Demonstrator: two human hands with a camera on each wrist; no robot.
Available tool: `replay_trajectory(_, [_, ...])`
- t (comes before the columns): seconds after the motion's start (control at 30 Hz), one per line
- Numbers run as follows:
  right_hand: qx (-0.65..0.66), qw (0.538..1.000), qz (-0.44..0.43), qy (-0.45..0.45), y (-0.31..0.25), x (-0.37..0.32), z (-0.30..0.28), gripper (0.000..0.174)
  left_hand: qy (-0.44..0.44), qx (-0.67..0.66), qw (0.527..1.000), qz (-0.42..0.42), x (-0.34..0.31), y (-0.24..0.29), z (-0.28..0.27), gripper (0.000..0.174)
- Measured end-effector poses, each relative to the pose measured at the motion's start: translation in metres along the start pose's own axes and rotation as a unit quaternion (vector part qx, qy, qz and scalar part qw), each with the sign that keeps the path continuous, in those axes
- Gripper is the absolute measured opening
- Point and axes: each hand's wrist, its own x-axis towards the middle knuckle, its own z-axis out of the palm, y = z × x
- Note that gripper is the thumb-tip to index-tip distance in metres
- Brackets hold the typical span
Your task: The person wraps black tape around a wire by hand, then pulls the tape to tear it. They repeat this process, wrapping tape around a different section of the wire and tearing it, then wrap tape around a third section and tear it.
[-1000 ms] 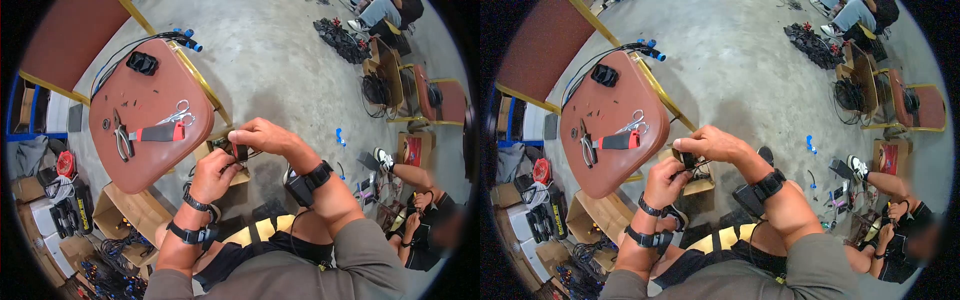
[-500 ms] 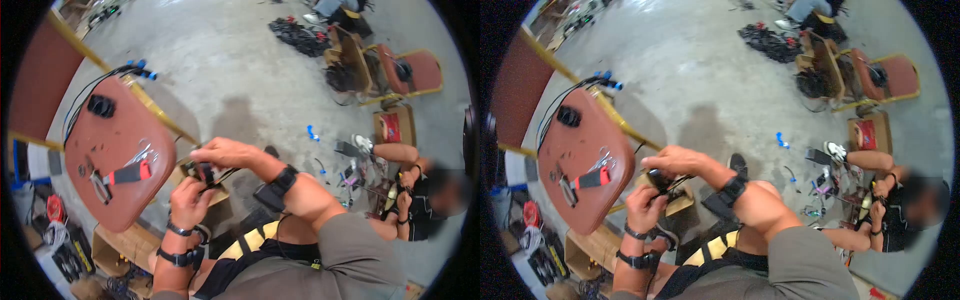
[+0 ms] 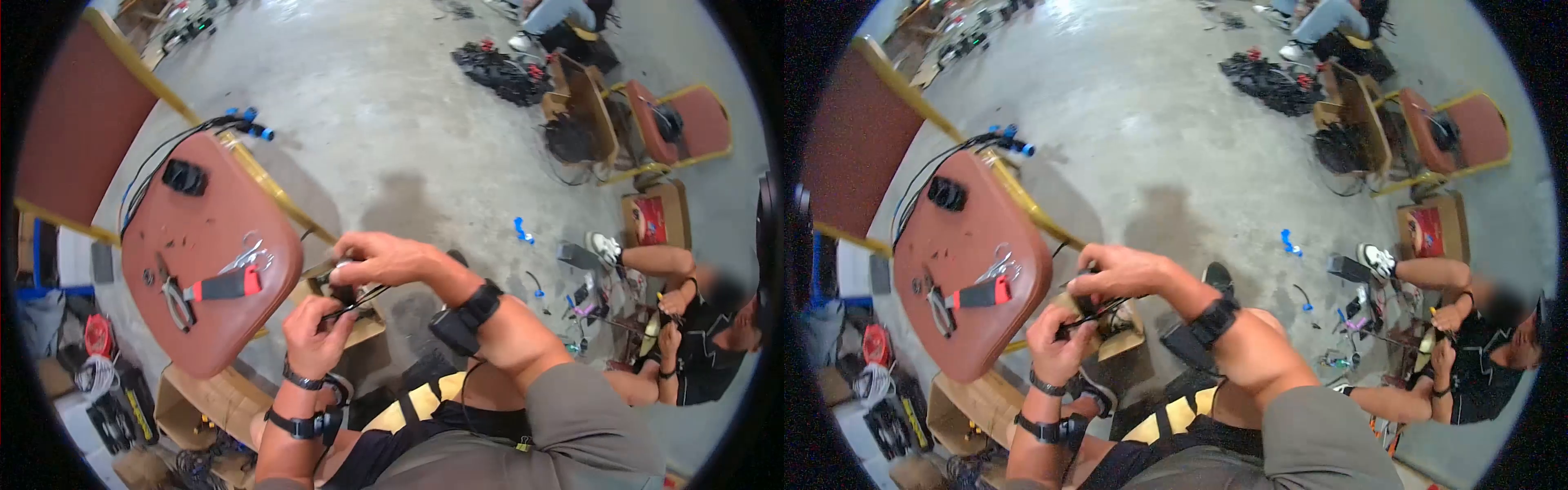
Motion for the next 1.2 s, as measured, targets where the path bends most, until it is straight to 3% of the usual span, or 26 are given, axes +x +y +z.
replay_trajectory(0.27, [-0.138, 0.990, 0.040, 0.005, -0.018, -0.006, 0.008, 0.055, -0.041, 0.015, 0.999, 0.013, -0.007, 0.004, -0.005, 0.026])
replay_trajectory(0.33, [-0.227, 0.970, -0.031, 0.083, -0.013, -0.006, 0.013, 0.047, -0.033, 0.014, 0.999, -0.004, -0.010, 0.007, -0.004, 0.023])
replay_trajectory(0.37, [-0.226, 0.970, -0.031, 0.081, -0.011, -0.005, 0.017, 0.047, -0.030, 0.019, 0.999, -0.023, -0.012, 0.007, -0.005, 0.020])
replay_trajectory(0.43, [-0.195, 0.931, -0.210, 0.228, -0.012, -0.005, 0.023, 0.033, -0.024, 0.025, 0.998, -0.043, -0.014, 0.006, -0.006, 0.018])
replay_trajectory(0.53, [-0.133, 0.928, -0.256, 0.236, -0.038, -0.023, 0.027, 0.020, 0.007, -0.015, 0.994, -0.104, -0.015, 0.002, -0.009, 0.013])
replay_trajectory(0.6, [-0.114, 0.942, -0.237, 0.207, -0.041, -0.034, 0.033, 0.015, 0.062, -0.058, 0.986, -0.141, -0.014, 0.001, -0.011, 0.012])
replay_trajectory(0.67, [-0.119, 0.961, -0.232, 0.093, -0.033, -0.038, 0.037, 0.020, 0.083, -0.075, 0.976, -0.188, -0.014, 0.002, -0.012, 0.011])
replay_trajectory(0.7, [-0.196, 0.957, -0.202, 0.066, -0.030, -0.038, 0.036, 0.023, 0.111, -0.115, 0.967, -0.197, -0.015, -0.003, -0.011, 0.010])
replay_trajectory(0.73, [-0.195, 0.957, -0.206, 0.059, -0.024, -0.036, 0.040, 0.023, 0.138, -0.154, 0.957, -0.206, -0.017, -0.008, -0.012, 0.010])
replay_trajectory(0.8, [-0.221, 0.946, -0.199, 0.132, -0.013, -0.033, 0.044, 0.036, 0.152, -0.169, 0.953, -0.201, -0.017, -0.013, -0.015, 0.010])
replay_trajectory(0.83, [-0.269, 0.943, -0.160, 0.119, -0.013, -0.035, 0.042, 0.049, 0.147, -0.209, 0.936, -0.241, -0.017, -0.010, -0.017, 0.010])
replay_trajectory(0.87, [-0.269, 0.942, -0.160, 0.117, -0.011, -0.033, 0.043, 0.049, 0.140, -0.250, 0.917, -0.279, -0.017, -0.009, -0.018, 0.009])
replay_trajectory(0.93, [-0.261, 0.937, -0.200, 0.114, -0.006, -0.028, 0.044, 0.054, 0.128, -0.261, 0.919, -0.268, -0.018, -0.011, -0.018, 0.010])
replay_trajectory(0.97, [-0.261, 0.938, -0.200, 0.114, -0.006, -0.026, 0.046, 0.054, 0.109, -0.303, 0.906, -0.275, -0.019, -0.011, -0.018, 0.010])
replay_trajectory(1.03, [-0.098, 0.980, -0.171, 0.033, -0.008, -0.022, 0.050, 0.054, 0.088, -0.345, 0.891, -0.282, -0.020, -0.011, -0.019, 0.011])
replay_trajectory(1.13, [-0.052, 0.993, -0.103, -0.028, -0.016, -0.022, 0.047, 0.049, 0.062, -0.394, 0.883, -0.247, -0.020, -0.011, -0.017, 0.012])
replay_trajectory(1.2, [-0.077, 0.986, -0.145, -0.032, -0.012, -0.015, 0.044, 0.045, 0.058, -0.409, 0.878, -0.241, -0.021, -0.013, -0.017, 0.015])
